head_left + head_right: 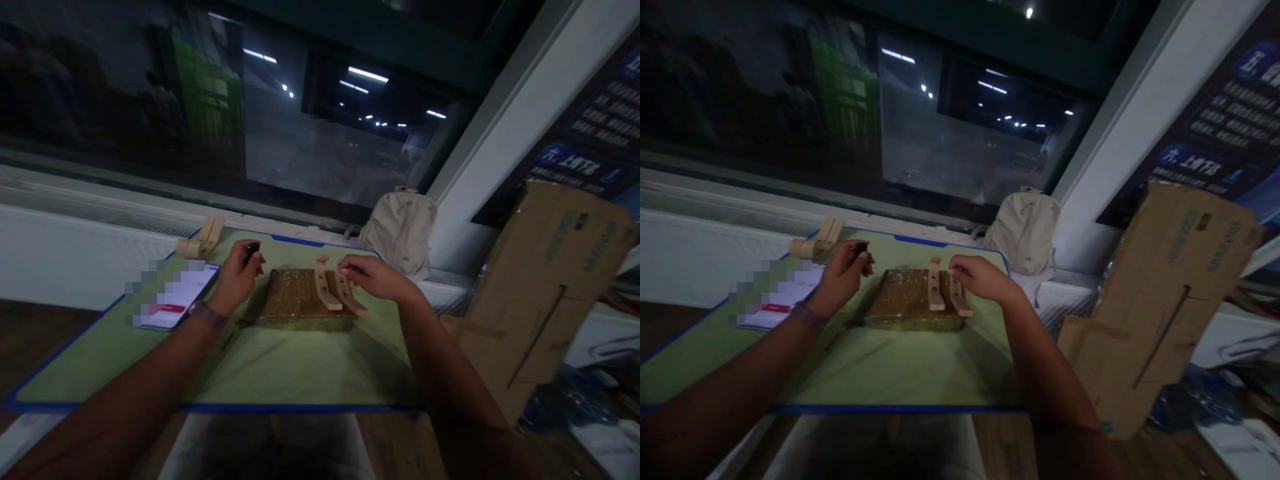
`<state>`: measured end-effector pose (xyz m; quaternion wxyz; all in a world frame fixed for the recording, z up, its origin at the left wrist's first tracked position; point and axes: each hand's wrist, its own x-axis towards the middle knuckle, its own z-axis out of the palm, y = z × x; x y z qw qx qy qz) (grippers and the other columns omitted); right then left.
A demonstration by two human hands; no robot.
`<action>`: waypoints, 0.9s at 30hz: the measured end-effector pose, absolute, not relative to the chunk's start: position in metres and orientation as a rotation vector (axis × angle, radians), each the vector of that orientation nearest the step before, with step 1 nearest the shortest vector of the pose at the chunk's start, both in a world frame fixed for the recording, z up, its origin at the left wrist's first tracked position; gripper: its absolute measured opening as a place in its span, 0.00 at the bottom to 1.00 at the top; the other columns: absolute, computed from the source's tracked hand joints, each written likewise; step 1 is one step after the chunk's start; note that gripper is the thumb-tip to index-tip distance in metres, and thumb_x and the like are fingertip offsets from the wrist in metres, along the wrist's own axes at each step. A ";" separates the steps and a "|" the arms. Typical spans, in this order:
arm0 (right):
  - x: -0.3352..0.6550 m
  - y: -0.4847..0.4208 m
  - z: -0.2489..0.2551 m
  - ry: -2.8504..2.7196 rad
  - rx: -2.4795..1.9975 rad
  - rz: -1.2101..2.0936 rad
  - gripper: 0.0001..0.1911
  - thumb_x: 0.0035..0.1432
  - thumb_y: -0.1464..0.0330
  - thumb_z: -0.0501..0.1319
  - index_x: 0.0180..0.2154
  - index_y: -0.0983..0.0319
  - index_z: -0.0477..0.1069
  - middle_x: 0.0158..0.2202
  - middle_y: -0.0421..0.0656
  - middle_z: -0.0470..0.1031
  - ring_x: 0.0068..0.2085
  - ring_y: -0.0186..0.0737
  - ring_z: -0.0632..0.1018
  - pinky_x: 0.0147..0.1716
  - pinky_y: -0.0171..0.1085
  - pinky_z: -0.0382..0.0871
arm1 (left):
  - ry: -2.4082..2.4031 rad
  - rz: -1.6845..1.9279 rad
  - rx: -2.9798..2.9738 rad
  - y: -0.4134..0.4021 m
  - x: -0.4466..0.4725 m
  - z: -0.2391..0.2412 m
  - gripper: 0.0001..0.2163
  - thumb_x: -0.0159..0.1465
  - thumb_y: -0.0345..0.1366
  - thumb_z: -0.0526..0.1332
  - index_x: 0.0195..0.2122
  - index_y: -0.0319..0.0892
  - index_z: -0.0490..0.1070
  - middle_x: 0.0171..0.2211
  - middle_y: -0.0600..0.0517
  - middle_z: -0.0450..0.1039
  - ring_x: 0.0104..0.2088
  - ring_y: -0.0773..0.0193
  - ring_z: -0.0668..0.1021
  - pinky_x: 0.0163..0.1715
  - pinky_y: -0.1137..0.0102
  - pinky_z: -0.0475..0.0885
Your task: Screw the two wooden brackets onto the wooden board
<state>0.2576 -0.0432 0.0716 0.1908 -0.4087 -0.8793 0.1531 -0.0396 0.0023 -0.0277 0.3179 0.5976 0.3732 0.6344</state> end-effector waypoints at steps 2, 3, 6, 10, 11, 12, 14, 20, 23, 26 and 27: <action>0.265 -0.048 0.064 -2.394 -1.137 0.455 0.10 0.66 0.65 0.53 0.34 0.61 0.69 0.30 0.42 0.72 0.32 0.39 0.72 0.32 0.36 0.63 | 0.951 1.710 1.520 0.004 -0.040 -0.024 0.14 0.62 0.43 0.60 0.46 0.42 0.64 0.29 0.56 0.70 0.23 0.70 0.73 0.23 0.74 0.68; 0.268 -0.049 0.057 -2.349 -1.125 0.438 0.11 0.66 0.63 0.53 0.34 0.61 0.69 0.31 0.42 0.73 0.32 0.39 0.72 0.32 0.36 0.63 | 0.932 1.735 1.482 0.004 -0.041 -0.020 0.15 0.61 0.43 0.60 0.45 0.42 0.64 0.28 0.56 0.70 0.23 0.70 0.73 0.23 0.73 0.68; 0.277 -0.049 0.034 -2.235 -1.136 0.387 0.16 0.68 0.58 0.51 0.33 0.60 0.69 0.32 0.44 0.74 0.34 0.42 0.74 0.34 0.38 0.66 | 0.822 1.798 1.355 0.002 -0.039 -0.004 0.15 0.60 0.43 0.62 0.46 0.43 0.65 0.28 0.56 0.71 0.26 0.68 0.76 0.28 0.71 0.72; 0.287 -0.045 0.009 -2.099 -1.086 0.343 0.21 0.68 0.53 0.48 0.35 0.60 0.70 0.34 0.46 0.74 0.39 0.44 0.75 0.41 0.42 0.68 | 0.598 1.792 1.257 -0.009 -0.029 0.032 0.13 0.61 0.40 0.63 0.45 0.45 0.65 0.30 0.54 0.73 0.33 0.67 0.77 0.37 0.68 0.73; 0.288 -0.044 0.005 -2.069 -1.102 0.338 0.22 0.68 0.52 0.48 0.35 0.60 0.70 0.34 0.46 0.74 0.39 0.44 0.75 0.40 0.41 0.69 | 0.545 1.757 1.246 -0.014 -0.024 0.042 0.11 0.62 0.39 0.63 0.44 0.45 0.66 0.30 0.54 0.72 0.33 0.67 0.77 0.38 0.67 0.73; 0.290 -0.043 0.002 -2.051 -1.123 0.350 0.21 0.68 0.52 0.49 0.36 0.60 0.70 0.35 0.46 0.74 0.39 0.44 0.75 0.39 0.41 0.69 | 0.497 1.716 1.234 -0.018 -0.019 0.053 0.10 0.62 0.38 0.62 0.44 0.45 0.66 0.30 0.54 0.72 0.32 0.67 0.77 0.38 0.67 0.73; 0.292 -0.043 -0.002 -2.037 -1.160 0.400 0.19 0.68 0.53 0.50 0.38 0.59 0.70 0.37 0.46 0.75 0.40 0.44 0.75 0.38 0.40 0.70 | 0.435 1.659 1.206 -0.025 -0.007 0.072 0.08 0.63 0.35 0.61 0.43 0.45 0.66 0.28 0.55 0.70 0.31 0.67 0.76 0.36 0.67 0.73; 0.297 -0.041 -0.014 -2.026 -1.166 0.477 0.17 0.68 0.55 0.51 0.49 0.57 0.70 0.49 0.50 0.72 0.50 0.47 0.73 0.42 0.44 0.72 | 0.321 1.611 1.213 -0.025 0.037 0.108 0.05 0.67 0.40 0.58 0.41 0.46 0.65 0.25 0.57 0.63 0.25 0.70 0.71 0.27 0.73 0.69; 0.295 -0.036 -0.025 -1.989 -1.128 0.525 0.20 0.67 0.54 0.51 0.53 0.56 0.69 0.54 0.51 0.69 0.56 0.48 0.71 0.48 0.47 0.71 | 0.264 1.534 1.231 -0.018 0.055 0.107 0.07 0.67 0.42 0.58 0.43 0.47 0.65 0.26 0.57 0.66 0.26 0.70 0.73 0.30 0.72 0.70; 0.289 -0.032 -0.036 -1.979 -1.078 0.543 0.24 0.66 0.50 0.51 0.55 0.57 0.68 0.55 0.50 0.69 0.59 0.48 0.69 0.58 0.50 0.63 | 0.228 1.446 1.267 -0.012 0.064 0.093 0.11 0.65 0.43 0.61 0.44 0.46 0.64 0.29 0.56 0.73 0.31 0.68 0.77 0.36 0.69 0.73; 0.286 -0.031 -0.038 -1.982 -1.077 0.549 0.25 0.66 0.49 0.51 0.55 0.57 0.68 0.56 0.50 0.69 0.59 0.48 0.68 0.60 0.50 0.61 | 0.230 1.420 1.285 -0.010 0.065 0.087 0.12 0.65 0.43 0.62 0.44 0.46 0.63 0.30 0.55 0.75 0.33 0.67 0.78 0.39 0.68 0.73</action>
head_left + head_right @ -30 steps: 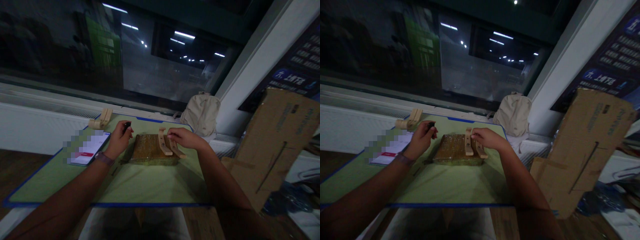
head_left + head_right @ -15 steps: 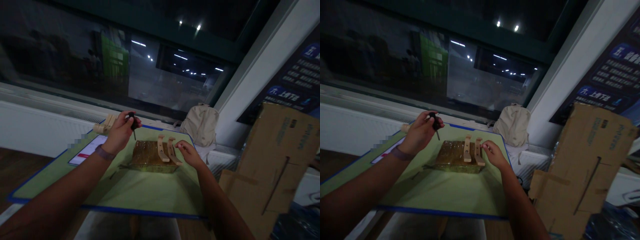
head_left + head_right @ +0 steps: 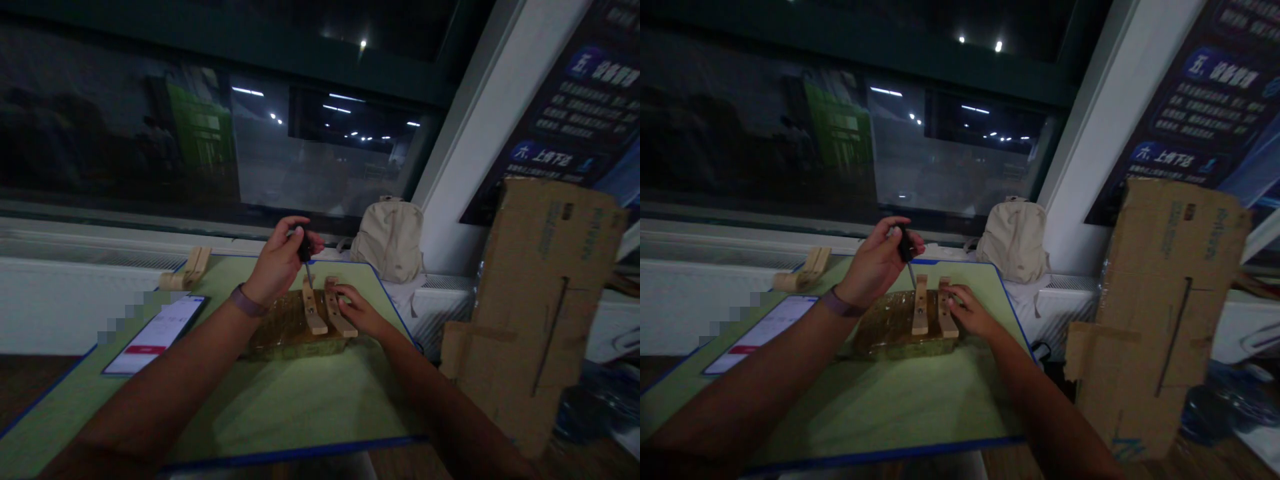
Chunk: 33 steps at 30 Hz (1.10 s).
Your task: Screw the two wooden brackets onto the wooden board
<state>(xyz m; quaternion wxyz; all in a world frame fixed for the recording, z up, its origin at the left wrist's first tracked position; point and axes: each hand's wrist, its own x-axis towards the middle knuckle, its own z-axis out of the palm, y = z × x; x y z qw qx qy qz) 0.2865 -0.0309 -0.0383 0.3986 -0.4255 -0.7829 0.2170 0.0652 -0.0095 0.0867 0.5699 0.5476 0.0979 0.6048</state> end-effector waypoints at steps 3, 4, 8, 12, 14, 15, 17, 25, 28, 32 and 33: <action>0.281 -0.032 -0.042 -1.996 -1.082 0.604 0.28 0.67 0.48 0.48 0.58 0.58 0.66 0.57 0.51 0.68 0.61 0.47 0.67 0.62 0.50 0.58 | 0.269 1.349 1.319 -0.004 0.065 0.067 0.14 0.63 0.44 0.63 0.44 0.45 0.63 0.34 0.53 0.79 0.38 0.64 0.81 0.44 0.65 0.73; 0.279 -0.033 -0.042 -1.996 -1.083 0.621 0.29 0.67 0.48 0.46 0.58 0.58 0.66 0.57 0.51 0.68 0.61 0.47 0.67 0.62 0.50 0.58 | 0.279 1.337 1.326 -0.002 0.065 0.061 0.14 0.63 0.44 0.64 0.43 0.44 0.63 0.35 0.52 0.79 0.39 0.64 0.81 0.44 0.65 0.73; 0.275 -0.040 -0.035 -1.995 -1.079 0.656 0.29 0.69 0.48 0.43 0.58 0.57 0.67 0.55 0.50 0.69 0.60 0.46 0.68 0.62 0.50 0.57 | 0.324 1.283 1.362 0.004 0.063 0.048 0.14 0.63 0.43 0.65 0.43 0.44 0.63 0.35 0.51 0.80 0.36 0.65 0.81 0.43 0.66 0.73; 0.273 -0.043 -0.032 -1.992 -1.089 0.705 0.31 0.68 0.47 0.41 0.58 0.56 0.67 0.56 0.49 0.67 0.60 0.47 0.67 0.62 0.50 0.56 | 0.326 1.240 1.427 0.007 0.064 0.038 0.15 0.63 0.44 0.64 0.44 0.44 0.63 0.35 0.52 0.80 0.36 0.65 0.81 0.43 0.67 0.74; 0.273 -0.042 -0.033 -1.989 -1.085 0.713 0.32 0.68 0.47 0.41 0.58 0.56 0.68 0.57 0.50 0.66 0.61 0.47 0.66 0.63 0.51 0.54 | 0.305 1.214 1.464 0.006 0.065 0.033 0.14 0.64 0.44 0.64 0.44 0.44 0.63 0.35 0.52 0.80 0.37 0.65 0.81 0.43 0.68 0.74; 0.273 -0.042 -0.033 -1.992 -1.080 0.714 0.32 0.68 0.47 0.40 0.58 0.56 0.67 0.57 0.49 0.66 0.62 0.47 0.65 0.64 0.51 0.53 | 0.299 1.204 1.482 0.005 0.065 0.031 0.14 0.64 0.44 0.63 0.44 0.44 0.63 0.35 0.52 0.80 0.37 0.65 0.81 0.43 0.68 0.74; 0.273 -0.042 -0.034 -2.001 -1.075 0.720 0.32 0.68 0.47 0.40 0.59 0.56 0.67 0.59 0.49 0.65 0.63 0.47 0.63 0.65 0.51 0.51 | 0.297 1.198 1.519 0.004 0.065 0.029 0.13 0.65 0.43 0.62 0.44 0.43 0.63 0.35 0.51 0.79 0.38 0.65 0.81 0.43 0.68 0.74; 0.272 -0.048 -0.028 -2.004 -1.052 0.738 0.31 0.69 0.48 0.40 0.59 0.57 0.66 0.59 0.49 0.65 0.62 0.45 0.65 0.64 0.49 0.54 | 0.312 1.276 1.546 0.001 0.061 0.039 0.13 0.65 0.43 0.62 0.45 0.44 0.64 0.35 0.52 0.79 0.36 0.66 0.80 0.41 0.69 0.74; 0.272 -0.047 -0.029 -2.009 -1.059 0.729 0.32 0.68 0.47 0.40 0.59 0.57 0.66 0.58 0.50 0.65 0.62 0.46 0.65 0.64 0.50 0.54 | 0.305 1.258 1.542 0.000 0.061 0.040 0.13 0.65 0.44 0.62 0.45 0.44 0.64 0.35 0.52 0.79 0.36 0.66 0.80 0.40 0.69 0.74; 0.272 -0.047 -0.029 -1.988 -1.085 0.748 0.33 0.67 0.45 0.40 0.59 0.56 0.66 0.59 0.49 0.65 0.62 0.46 0.65 0.65 0.49 0.53 | 0.291 1.218 1.565 -0.003 0.064 0.038 0.13 0.65 0.44 0.62 0.45 0.44 0.63 0.34 0.53 0.79 0.36 0.66 0.80 0.40 0.70 0.74; 0.272 -0.047 -0.029 -1.990 -1.091 0.752 0.33 0.67 0.45 0.40 0.59 0.56 0.66 0.59 0.49 0.65 0.63 0.46 0.65 0.65 0.49 0.53 | 0.290 1.210 1.572 -0.003 0.065 0.037 0.13 0.65 0.44 0.62 0.45 0.44 0.63 0.34 0.53 0.79 0.37 0.65 0.80 0.40 0.69 0.74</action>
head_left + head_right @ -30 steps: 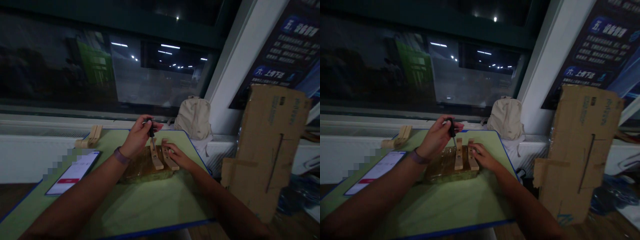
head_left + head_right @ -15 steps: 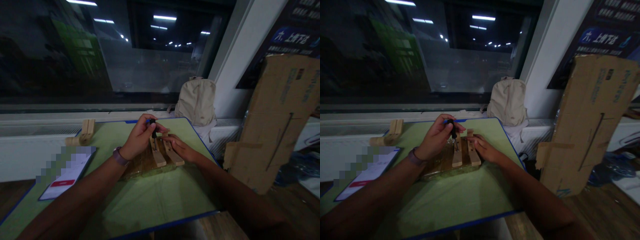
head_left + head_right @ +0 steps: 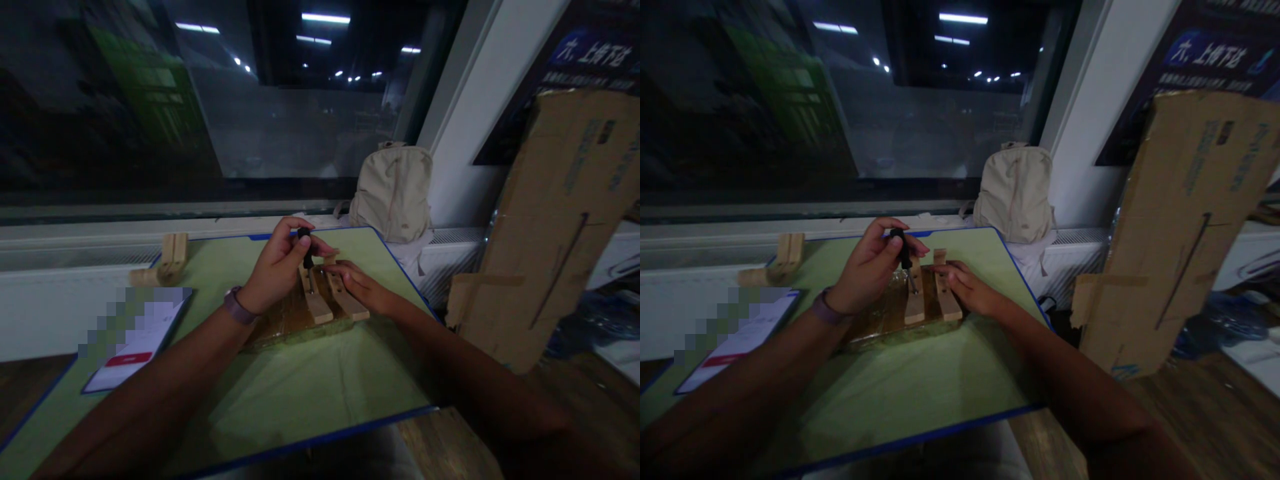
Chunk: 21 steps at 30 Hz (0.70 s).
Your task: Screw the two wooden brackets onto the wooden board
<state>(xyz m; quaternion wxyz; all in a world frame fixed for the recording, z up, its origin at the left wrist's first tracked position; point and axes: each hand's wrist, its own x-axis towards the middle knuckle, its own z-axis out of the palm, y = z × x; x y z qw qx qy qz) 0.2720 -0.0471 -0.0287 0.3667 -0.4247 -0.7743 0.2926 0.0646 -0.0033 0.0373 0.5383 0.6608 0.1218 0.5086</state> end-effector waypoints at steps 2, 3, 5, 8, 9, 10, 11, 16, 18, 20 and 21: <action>0.272 -0.047 -0.028 -1.995 -1.088 0.749 0.33 0.67 0.45 0.40 0.59 0.56 0.66 0.58 0.49 0.65 0.62 0.46 0.65 0.65 0.49 0.53 | 0.289 1.202 1.583 -0.004 0.065 0.037 0.13 0.65 0.44 0.62 0.45 0.44 0.63 0.34 0.52 0.79 0.37 0.65 0.80 0.41 0.69 0.74; 0.272 -0.047 -0.028 -1.995 -1.084 0.745 0.33 0.67 0.45 0.40 0.59 0.56 0.66 0.58 0.49 0.66 0.62 0.46 0.65 0.65 0.49 0.53 | 0.288 1.202 1.592 -0.004 0.065 0.038 0.13 0.65 0.44 0.62 0.45 0.44 0.63 0.34 0.52 0.79 0.36 0.65 0.80 0.41 0.69 0.74; 0.272 -0.047 -0.029 -1.994 -1.080 0.739 0.33 0.67 0.45 0.40 0.59 0.55 0.66 0.58 0.49 0.66 0.62 0.46 0.65 0.65 0.50 0.53 | 0.284 1.210 1.614 -0.005 0.065 0.038 0.13 0.65 0.44 0.62 0.44 0.44 0.63 0.33 0.52 0.79 0.36 0.66 0.80 0.40 0.69 0.74; 0.272 -0.047 -0.030 -1.987 -1.078 0.734 0.33 0.67 0.45 0.41 0.59 0.56 0.67 0.58 0.49 0.66 0.62 0.46 0.65 0.64 0.49 0.54 | 0.288 1.218 1.660 -0.004 0.064 0.039 0.12 0.66 0.43 0.61 0.45 0.44 0.63 0.33 0.52 0.78 0.36 0.66 0.80 0.40 0.69 0.74; 0.272 -0.046 -0.030 -1.986 -1.076 0.730 0.33 0.67 0.45 0.41 0.59 0.55 0.67 0.58 0.48 0.66 0.62 0.46 0.65 0.64 0.49 0.54 | 0.288 1.224 1.674 -0.004 0.064 0.039 0.12 0.66 0.43 0.61 0.45 0.44 0.63 0.34 0.52 0.78 0.36 0.66 0.80 0.40 0.70 0.74; 0.272 -0.046 -0.031 -1.985 -1.076 0.726 0.32 0.67 0.45 0.41 0.59 0.55 0.67 0.57 0.48 0.66 0.62 0.46 0.65 0.64 0.49 0.54 | 0.289 1.229 1.685 -0.004 0.063 0.039 0.11 0.67 0.42 0.60 0.45 0.43 0.63 0.34 0.52 0.78 0.36 0.66 0.80 0.39 0.70 0.74; 0.272 -0.046 -0.031 -1.984 -1.082 0.724 0.32 0.67 0.45 0.41 0.59 0.54 0.67 0.57 0.48 0.66 0.62 0.46 0.65 0.64 0.49 0.54 | 0.289 1.231 1.694 -0.004 0.063 0.039 0.11 0.67 0.42 0.60 0.46 0.43 0.64 0.34 0.52 0.78 0.36 0.66 0.80 0.39 0.70 0.74; 0.272 -0.047 -0.029 -1.983 -1.100 0.737 0.33 0.66 0.44 0.40 0.58 0.54 0.68 0.57 0.48 0.66 0.62 0.46 0.66 0.65 0.49 0.54 | 0.268 1.190 1.712 -0.003 0.061 0.040 0.11 0.67 0.42 0.59 0.46 0.43 0.63 0.33 0.52 0.77 0.36 0.66 0.80 0.39 0.69 0.74; 0.271 -0.048 -0.028 -1.981 -1.100 0.738 0.33 0.66 0.44 0.40 0.58 0.54 0.68 0.57 0.48 0.66 0.62 0.46 0.66 0.65 0.49 0.54 | 0.258 1.176 1.721 -0.002 0.060 0.041 0.12 0.67 0.43 0.60 0.46 0.43 0.63 0.34 0.51 0.77 0.35 0.65 0.80 0.40 0.68 0.74; 0.271 -0.048 -0.028 -1.984 -1.094 0.734 0.33 0.66 0.44 0.40 0.58 0.53 0.67 0.57 0.48 0.66 0.62 0.46 0.66 0.65 0.49 0.54 | 0.258 1.172 1.730 -0.002 0.060 0.042 0.13 0.67 0.43 0.60 0.46 0.42 0.64 0.34 0.51 0.77 0.35 0.65 0.79 0.40 0.67 0.73; 0.271 -0.048 -0.028 -1.987 -1.087 0.730 0.32 0.67 0.45 0.40 0.58 0.53 0.67 0.57 0.48 0.66 0.62 0.46 0.66 0.65 0.50 0.54 | 0.257 1.172 1.735 -0.002 0.059 0.042 0.13 0.67 0.43 0.60 0.46 0.42 0.64 0.34 0.51 0.77 0.36 0.65 0.79 0.40 0.67 0.73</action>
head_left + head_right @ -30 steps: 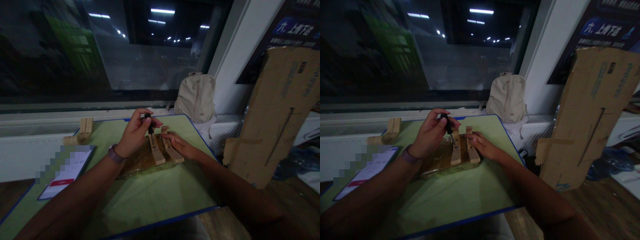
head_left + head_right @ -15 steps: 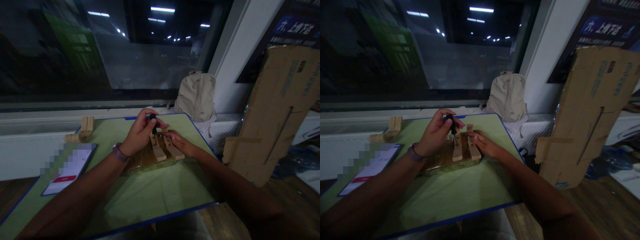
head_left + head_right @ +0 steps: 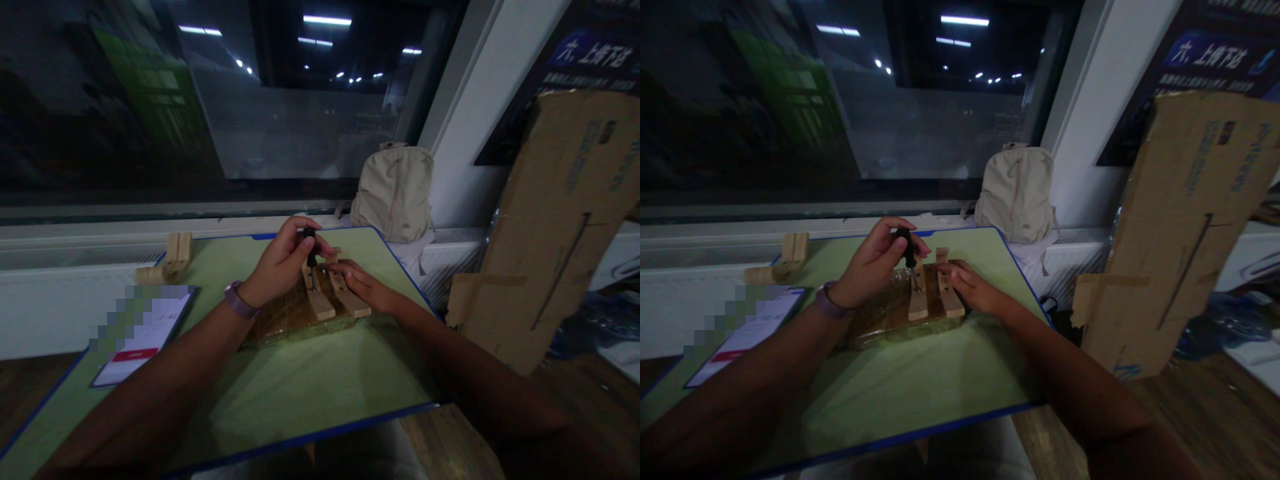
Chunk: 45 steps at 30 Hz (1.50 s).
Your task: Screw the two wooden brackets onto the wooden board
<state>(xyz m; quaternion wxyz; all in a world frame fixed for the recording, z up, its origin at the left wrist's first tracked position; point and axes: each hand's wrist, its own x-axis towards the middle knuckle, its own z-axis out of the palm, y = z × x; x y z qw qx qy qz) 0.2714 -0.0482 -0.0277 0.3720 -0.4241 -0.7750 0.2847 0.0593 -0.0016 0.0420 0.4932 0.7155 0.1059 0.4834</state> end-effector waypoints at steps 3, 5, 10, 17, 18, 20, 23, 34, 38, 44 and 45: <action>0.272 -0.047 -0.029 -1.996 -1.073 0.722 0.32 0.67 0.46 0.40 0.59 0.54 0.67 0.57 0.49 0.66 0.62 0.47 0.65 0.65 0.51 0.53 | 0.245 1.171 1.771 0.000 0.058 0.042 0.12 0.68 0.42 0.59 0.47 0.42 0.64 0.34 0.51 0.76 0.36 0.66 0.79 0.39 0.68 0.73; 0.273 -0.046 -0.030 -2.004 -1.066 0.723 0.32 0.67 0.46 0.41 0.59 0.54 0.67 0.58 0.49 0.66 0.62 0.47 0.65 0.65 0.51 0.53 | 0.229 1.167 1.800 0.002 0.058 0.041 0.12 0.68 0.42 0.58 0.47 0.42 0.64 0.35 0.51 0.76 0.36 0.66 0.78 0.39 0.69 0.73; 0.273 -0.045 -0.033 -1.991 -1.052 0.734 0.32 0.67 0.45 0.41 0.59 0.52 0.67 0.59 0.47 0.65 0.62 0.47 0.65 0.65 0.51 0.53 | 0.228 1.172 1.833 0.001 0.059 0.041 0.10 0.69 0.41 0.57 0.48 0.43 0.63 0.34 0.52 0.75 0.35 0.68 0.78 0.37 0.70 0.73; 0.275 -0.044 -0.035 -1.993 -1.038 0.726 0.32 0.67 0.45 0.41 0.59 0.54 0.67 0.58 0.48 0.66 0.62 0.46 0.65 0.64 0.51 0.54 | 0.299 1.228 1.812 -0.002 0.063 0.041 0.10 0.66 0.40 0.60 0.44 0.43 0.62 0.29 0.55 0.73 0.31 0.69 0.77 0.35 0.71 0.73; 0.275 -0.044 -0.036 -1.999 -1.036 0.722 0.32 0.68 0.46 0.41 0.59 0.55 0.67 0.58 0.49 0.66 0.62 0.47 0.65 0.64 0.51 0.54 | 0.315 1.237 1.804 -0.002 0.063 0.041 0.11 0.66 0.40 0.61 0.44 0.43 0.62 0.29 0.56 0.73 0.31 0.69 0.77 0.34 0.71 0.73; 0.276 -0.043 -0.036 -2.010 -1.035 0.715 0.32 0.68 0.47 0.40 0.59 0.55 0.66 0.58 0.49 0.66 0.62 0.47 0.65 0.64 0.51 0.54 | 0.355 1.255 1.788 -0.002 0.063 0.040 0.11 0.64 0.39 0.62 0.43 0.43 0.62 0.29 0.56 0.72 0.30 0.70 0.77 0.33 0.72 0.73; 0.277 -0.042 -0.037 -2.017 -1.040 0.717 0.31 0.68 0.47 0.41 0.60 0.54 0.66 0.59 0.49 0.65 0.63 0.46 0.65 0.65 0.51 0.53 | 0.453 1.275 1.786 -0.005 0.063 0.041 0.12 0.62 0.38 0.64 0.43 0.44 0.63 0.32 0.56 0.71 0.30 0.70 0.77 0.31 0.73 0.73; 0.276 -0.045 -0.031 -2.037 -1.053 0.717 0.32 0.67 0.45 0.40 0.60 0.54 0.66 0.58 0.48 0.66 0.63 0.47 0.64 0.65 0.51 0.53 | 0.700 1.423 2.003 -0.011 0.060 0.047 0.14 0.56 0.38 0.70 0.40 0.43 0.68 0.29 0.57 0.73 0.29 0.68 0.78 0.28 0.74 0.70; 0.277 -0.044 -0.034 -2.030 -1.056 0.720 0.31 0.68 0.46 0.40 0.60 0.54 0.65 0.59 0.48 0.66 0.63 0.47 0.64 0.65 0.53 0.53 | 0.655 1.371 1.927 -0.009 0.061 0.045 0.13 0.57 0.38 0.68 0.41 0.43 0.67 0.31 0.55 0.74 0.30 0.67 0.80 0.29 0.73 0.73; 0.276 -0.044 -0.035 -1.993 -1.066 0.749 0.32 0.67 0.45 0.41 0.59 0.53 0.67 0.58 0.47 0.66 0.62 0.47 0.66 0.64 0.51 0.55 | 0.648 1.365 1.857 -0.006 0.062 0.042 0.14 0.59 0.40 0.67 0.41 0.43 0.66 0.32 0.53 0.76 0.33 0.64 0.82 0.31 0.71 0.75; 0.275 -0.044 -0.034 -1.994 -1.070 0.750 0.32 0.67 0.45 0.41 0.59 0.53 0.67 0.58 0.48 0.66 0.62 0.46 0.65 0.64 0.51 0.55 | 0.646 1.375 1.848 -0.006 0.062 0.042 0.14 0.58 0.40 0.68 0.40 0.43 0.66 0.32 0.53 0.76 0.33 0.64 0.82 0.31 0.71 0.76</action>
